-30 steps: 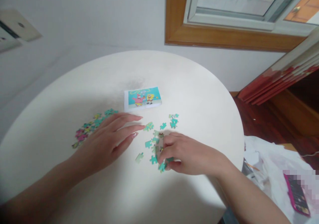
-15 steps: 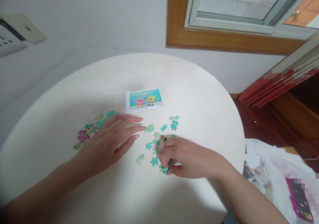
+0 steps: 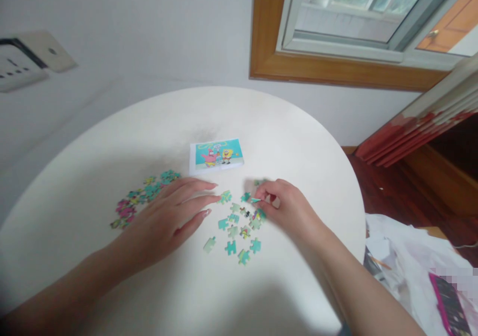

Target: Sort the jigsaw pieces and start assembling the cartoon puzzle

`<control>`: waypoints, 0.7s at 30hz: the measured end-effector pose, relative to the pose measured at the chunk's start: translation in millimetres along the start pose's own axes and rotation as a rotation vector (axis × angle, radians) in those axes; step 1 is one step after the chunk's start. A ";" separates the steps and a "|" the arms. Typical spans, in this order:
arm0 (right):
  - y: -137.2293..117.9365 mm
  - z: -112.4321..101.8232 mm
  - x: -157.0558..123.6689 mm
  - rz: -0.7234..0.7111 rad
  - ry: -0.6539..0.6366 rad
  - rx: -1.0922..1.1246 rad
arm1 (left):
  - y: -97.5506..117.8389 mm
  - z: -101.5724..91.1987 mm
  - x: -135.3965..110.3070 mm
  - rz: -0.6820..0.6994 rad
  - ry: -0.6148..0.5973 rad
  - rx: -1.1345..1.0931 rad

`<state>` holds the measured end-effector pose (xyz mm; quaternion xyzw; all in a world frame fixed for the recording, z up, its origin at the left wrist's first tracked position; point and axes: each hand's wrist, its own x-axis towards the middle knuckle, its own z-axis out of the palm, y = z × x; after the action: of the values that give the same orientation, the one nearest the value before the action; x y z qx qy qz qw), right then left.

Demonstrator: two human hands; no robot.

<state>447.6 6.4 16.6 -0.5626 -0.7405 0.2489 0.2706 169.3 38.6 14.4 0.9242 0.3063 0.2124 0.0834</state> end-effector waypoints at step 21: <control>27.3 -11.4 11.7 0.036 0.221 -0.162 | 1.5 1.4 -1.1 0.010 0.040 -0.012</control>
<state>471.9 25.0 7.9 -0.6199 -0.7136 0.1295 0.2996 169.9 36.7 13.2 0.9207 0.3021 0.2332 0.0815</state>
